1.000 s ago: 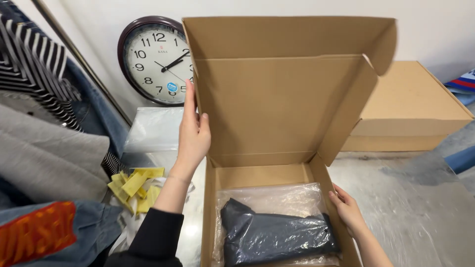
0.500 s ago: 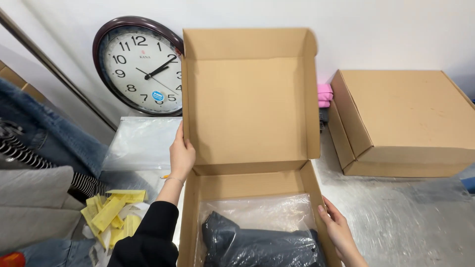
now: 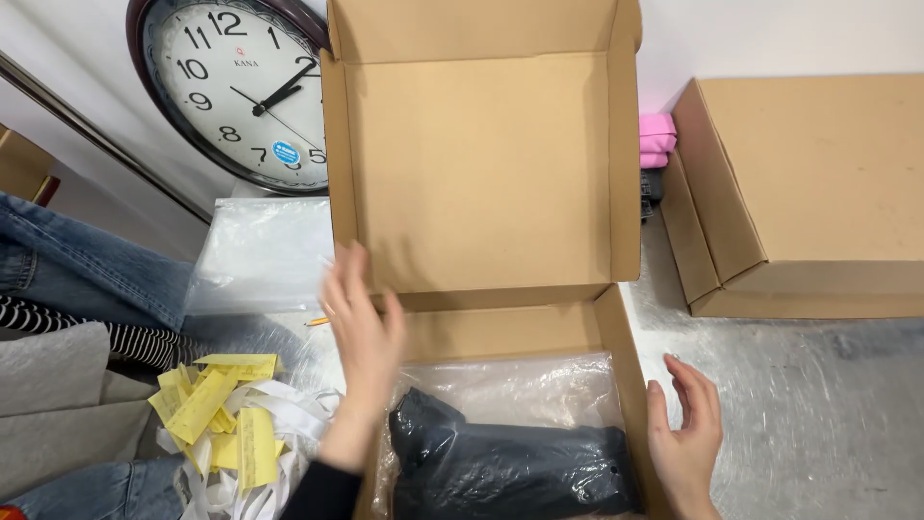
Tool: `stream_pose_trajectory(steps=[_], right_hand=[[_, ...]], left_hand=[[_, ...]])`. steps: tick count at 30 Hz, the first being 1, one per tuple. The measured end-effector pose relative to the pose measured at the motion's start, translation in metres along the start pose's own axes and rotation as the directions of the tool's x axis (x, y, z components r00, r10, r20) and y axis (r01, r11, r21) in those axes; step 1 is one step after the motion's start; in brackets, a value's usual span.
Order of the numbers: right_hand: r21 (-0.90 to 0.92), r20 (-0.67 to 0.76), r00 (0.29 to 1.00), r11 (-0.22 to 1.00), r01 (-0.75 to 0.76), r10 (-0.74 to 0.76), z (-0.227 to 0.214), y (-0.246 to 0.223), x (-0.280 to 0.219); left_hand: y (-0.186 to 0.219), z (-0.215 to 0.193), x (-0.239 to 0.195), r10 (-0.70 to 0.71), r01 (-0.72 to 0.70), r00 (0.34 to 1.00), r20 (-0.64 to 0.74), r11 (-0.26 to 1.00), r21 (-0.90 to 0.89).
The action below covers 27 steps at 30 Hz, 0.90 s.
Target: The person picks up a cardboard box tied with a white ribbon and places it on a metal table. They untie the ribbon, open the box, and remove a plastic-wrapped item. The person then removes the item from the plastic bag, places it on the table, and folds the plastic bag.
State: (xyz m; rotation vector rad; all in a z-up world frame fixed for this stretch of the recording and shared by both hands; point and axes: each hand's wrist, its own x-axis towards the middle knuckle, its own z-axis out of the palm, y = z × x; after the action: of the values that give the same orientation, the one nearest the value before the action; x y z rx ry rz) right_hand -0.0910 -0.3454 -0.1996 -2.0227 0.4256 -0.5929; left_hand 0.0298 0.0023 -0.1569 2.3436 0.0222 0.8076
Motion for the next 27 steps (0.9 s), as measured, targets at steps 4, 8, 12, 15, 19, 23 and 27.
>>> stream_pose_trajectory(steps=[4,8,12,15,19,23,27], right_hand=[[-0.029,0.264,0.964,0.999,0.019,-0.01,0.016,0.0,0.007],[-0.253,0.652,0.758,0.935,0.248,-0.024,0.063,0.041,0.02],[-0.293,0.856,0.515,0.786,0.544,-0.038,0.104,0.06,0.039],[-0.352,0.867,0.497,0.713,0.607,0.004,0.117,0.052,0.05],[-0.54,0.823,0.492,0.661,0.521,0.284,0.102,-0.008,0.048],[-0.383,0.879,0.463,0.754,0.534,0.118,0.055,-0.06,0.035],[-0.079,0.879,0.401,0.75,0.657,-0.258,-0.008,-0.111,0.006]], left_hand=[[0.003,-0.01,-0.112,-0.088,0.096,0.926,0.367,0.995,-0.004],[-0.015,-0.012,-0.187,-0.551,0.418,0.555,0.623,0.832,0.364],[-0.015,-0.023,-0.206,-0.607,0.542,0.474,0.638,0.772,0.332],[-0.023,-0.017,-0.214,-0.595,0.539,0.511,0.62,0.784,0.308],[-0.04,-0.011,-0.219,-0.576,0.561,0.54,0.614,0.79,0.248],[-0.043,-0.025,-0.192,-0.564,0.685,0.651,0.509,0.725,-0.073],[-0.019,-0.057,-0.148,-0.614,0.762,0.646,0.455,0.551,-0.339]])
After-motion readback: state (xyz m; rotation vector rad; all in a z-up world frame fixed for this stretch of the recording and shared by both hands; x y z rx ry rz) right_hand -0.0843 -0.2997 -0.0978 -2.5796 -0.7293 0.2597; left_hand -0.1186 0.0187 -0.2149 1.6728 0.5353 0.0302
